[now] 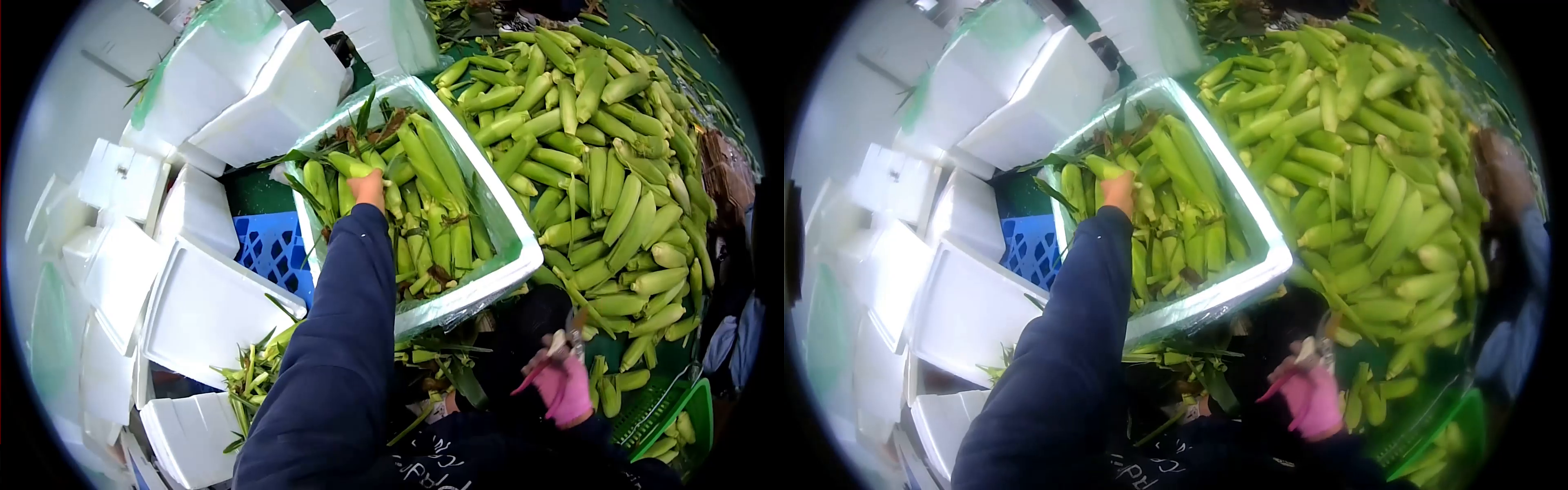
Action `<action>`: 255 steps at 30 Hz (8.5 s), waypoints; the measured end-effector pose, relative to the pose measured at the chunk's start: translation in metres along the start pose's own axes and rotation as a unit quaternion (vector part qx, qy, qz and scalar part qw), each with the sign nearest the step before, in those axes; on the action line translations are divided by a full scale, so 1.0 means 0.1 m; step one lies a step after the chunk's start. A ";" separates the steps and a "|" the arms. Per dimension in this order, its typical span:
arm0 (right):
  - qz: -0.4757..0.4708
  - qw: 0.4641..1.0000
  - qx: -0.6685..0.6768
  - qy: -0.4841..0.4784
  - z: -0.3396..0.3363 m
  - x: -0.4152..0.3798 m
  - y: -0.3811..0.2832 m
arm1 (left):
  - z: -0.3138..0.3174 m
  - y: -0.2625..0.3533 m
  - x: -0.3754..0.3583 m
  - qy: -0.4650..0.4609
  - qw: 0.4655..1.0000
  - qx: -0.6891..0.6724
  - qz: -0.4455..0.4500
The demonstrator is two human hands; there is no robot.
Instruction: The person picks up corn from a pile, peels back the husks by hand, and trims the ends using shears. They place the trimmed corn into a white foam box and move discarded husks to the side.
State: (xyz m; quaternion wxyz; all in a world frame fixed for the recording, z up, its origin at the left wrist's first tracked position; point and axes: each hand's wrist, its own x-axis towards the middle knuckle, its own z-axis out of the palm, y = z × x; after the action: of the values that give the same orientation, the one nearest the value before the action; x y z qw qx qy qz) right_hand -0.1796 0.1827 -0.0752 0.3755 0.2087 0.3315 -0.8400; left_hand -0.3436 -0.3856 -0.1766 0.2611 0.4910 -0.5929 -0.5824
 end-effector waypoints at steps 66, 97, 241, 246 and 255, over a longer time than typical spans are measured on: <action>0.184 0.946 0.064 -0.258 0.02 -0.10 0.98 | -0.99 0.77 -4.52 -0.299 0.846 -0.440 0.025; 0.244 0.967 -0.002 -0.066 -0.38 0.37 0.83 | -1.17 -1.00 0.05 0.025 0.990 0.074 -0.116; 0.135 0.795 -0.517 -0.286 1.55 -0.66 0.64 | -2.65 -0.15 -4.66 -0.260 0.829 0.246 0.430; 0.128 0.815 -0.484 -0.291 0.97 -0.63 0.49 | -2.32 -0.21 -4.83 -0.339 0.821 0.279 0.364; 0.199 0.832 -0.437 -0.279 0.53 -0.55 0.40 | -2.05 -0.34 -4.97 -0.393 0.719 0.366 0.442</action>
State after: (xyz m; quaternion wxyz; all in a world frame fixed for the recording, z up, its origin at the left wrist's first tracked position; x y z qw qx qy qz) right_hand -0.1197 0.1521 -0.0208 0.6633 -0.1589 0.4962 -0.5373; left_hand 0.0364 -0.0291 -0.0404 0.0327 -0.0419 -0.9587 -0.2795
